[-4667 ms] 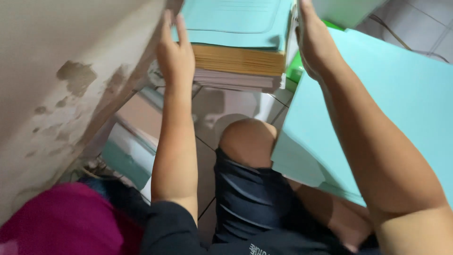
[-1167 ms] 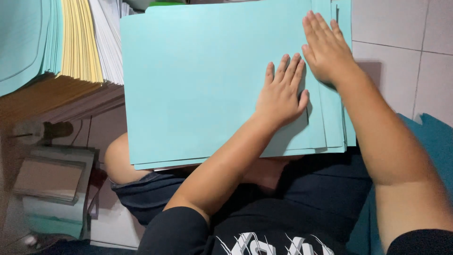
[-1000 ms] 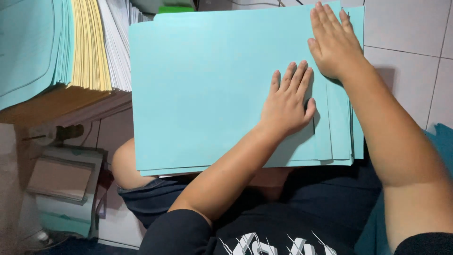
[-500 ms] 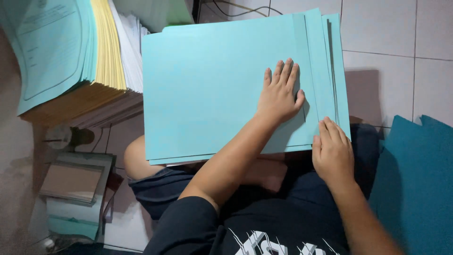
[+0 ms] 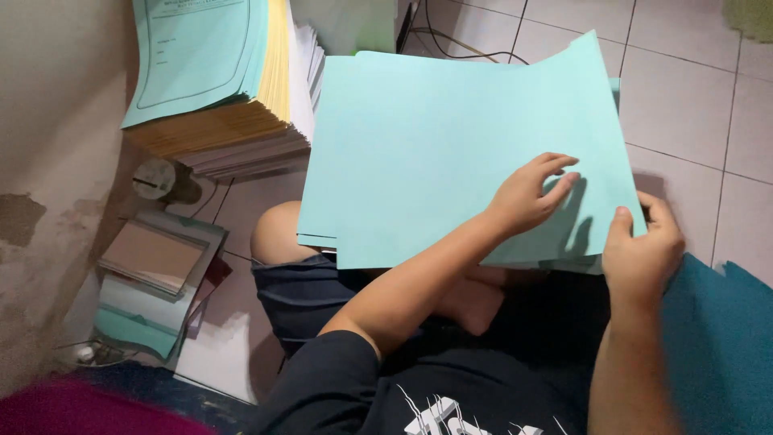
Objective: Sorting and inspecting a large stack of light blue folders while sitting on the floor.
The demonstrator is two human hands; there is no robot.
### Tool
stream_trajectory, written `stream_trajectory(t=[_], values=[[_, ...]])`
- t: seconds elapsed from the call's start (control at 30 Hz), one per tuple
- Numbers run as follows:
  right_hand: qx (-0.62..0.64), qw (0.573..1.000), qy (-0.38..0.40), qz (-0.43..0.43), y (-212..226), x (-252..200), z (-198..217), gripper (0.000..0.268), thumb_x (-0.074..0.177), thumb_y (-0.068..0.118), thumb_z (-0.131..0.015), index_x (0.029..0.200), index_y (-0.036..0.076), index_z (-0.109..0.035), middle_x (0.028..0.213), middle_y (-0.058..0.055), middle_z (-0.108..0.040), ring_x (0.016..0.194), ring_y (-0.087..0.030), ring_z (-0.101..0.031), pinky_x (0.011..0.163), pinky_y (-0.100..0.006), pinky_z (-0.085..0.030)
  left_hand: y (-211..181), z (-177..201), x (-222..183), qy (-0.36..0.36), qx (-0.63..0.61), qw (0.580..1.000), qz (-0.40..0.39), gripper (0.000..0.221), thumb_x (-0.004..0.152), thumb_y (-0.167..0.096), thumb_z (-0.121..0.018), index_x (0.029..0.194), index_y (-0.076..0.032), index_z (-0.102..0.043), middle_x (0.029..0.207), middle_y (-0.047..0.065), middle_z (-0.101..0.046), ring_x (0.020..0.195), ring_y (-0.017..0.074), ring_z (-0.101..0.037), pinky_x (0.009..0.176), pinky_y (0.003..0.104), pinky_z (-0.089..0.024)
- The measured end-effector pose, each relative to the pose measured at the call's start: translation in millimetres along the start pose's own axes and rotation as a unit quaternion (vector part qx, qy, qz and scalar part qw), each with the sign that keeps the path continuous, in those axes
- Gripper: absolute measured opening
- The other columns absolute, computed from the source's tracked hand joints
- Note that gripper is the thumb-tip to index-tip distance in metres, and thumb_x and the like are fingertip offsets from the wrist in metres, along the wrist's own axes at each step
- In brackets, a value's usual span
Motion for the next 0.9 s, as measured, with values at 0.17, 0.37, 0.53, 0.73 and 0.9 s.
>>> stream_trajectory(t=[0.17, 0.37, 0.53, 0.73, 0.9], values=[[-0.083, 0.960, -0.066, 0.260, 107.4, -26.9, 28.6, 0.013, 0.105, -0.010, -0.072, 0.117, -0.007, -0.072, 0.104, -0.017, -0.063, 0.095, -0.039, -0.065, 0.088, -0.045, -0.053, -68.4, 39.3, 1.3, 0.062, -0.196, 0.972, 0.111, 0.059, 0.090, -0.060, -0.069, 0.124, -0.013, -0.069, 0.118, 0.007, -0.072, 0.097, 0.0278, -0.077, 0.086, 0.042, -0.063], [0.035, 0.918, 0.154, 0.364, 159.6, -49.6, -13.9, 0.067, 0.086, 0.059, -0.070, 0.131, 0.010, -0.071, 0.111, -0.009, -0.062, 0.095, -0.030, -0.062, 0.082, -0.044, -0.050, -10.3, 148.6, -55.5, -0.046, -0.158, 0.962, 0.218, 0.019, 0.095, -0.027, -0.069, 0.083, -0.012, -0.065, 0.074, 0.001, -0.066, 0.055, 0.0136, -0.069, 0.041, 0.028, -0.053], [-0.010, 0.939, 0.236, 0.252, 120.1, -31.6, -63.7, 0.064, 0.111, 0.048, -0.037, 0.150, -0.002, -0.051, 0.143, -0.027, -0.052, 0.131, -0.050, -0.051, 0.107, -0.059, -0.041, 8.5, 221.3, -117.5, -0.140, 0.063, 0.945, 0.290, 0.026, 0.098, -0.023, -0.066, 0.121, -0.012, -0.063, 0.094, 0.008, -0.075, 0.089, 0.0231, -0.075, 0.078, 0.036, -0.057], [-0.142, 0.914, 0.318, 0.208, 71.2, -46.6, -127.9, 0.078, 0.108, 0.056, -0.033, 0.163, 0.001, -0.026, 0.170, -0.024, -0.024, 0.156, -0.040, -0.023, 0.127, -0.056, -0.014, -0.7, 227.5, -127.4, -0.108, 0.289, 0.925, 0.224, 0.070, 0.092, -0.003, -0.054, 0.158, 0.003, -0.031, 0.129, 0.034, -0.060, 0.115, 0.0498, -0.063, 0.086, 0.057, -0.056], [-0.157, 0.912, 0.300, 0.230, 66.0, -52.5, -134.0, 0.071, 0.111, 0.047, -0.030, 0.164, 0.001, -0.023, 0.171, -0.022, -0.024, 0.156, -0.039, -0.022, 0.126, -0.056, -0.012, 20.4, 201.1, -67.4, -0.031, 0.492, 0.855, 0.161, 0.070, 0.090, -0.023, -0.071, 0.151, 0.001, -0.046, 0.151, 0.034, -0.037, 0.137, 0.0496, -0.041, 0.101, 0.062, -0.045]])
Point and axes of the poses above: each hand's wrist, its own x-axis towards the middle knuckle, its own z-axis out of the back of the hand, y = z × x, the point moved 4 cm from there along x, towards the middle knuckle
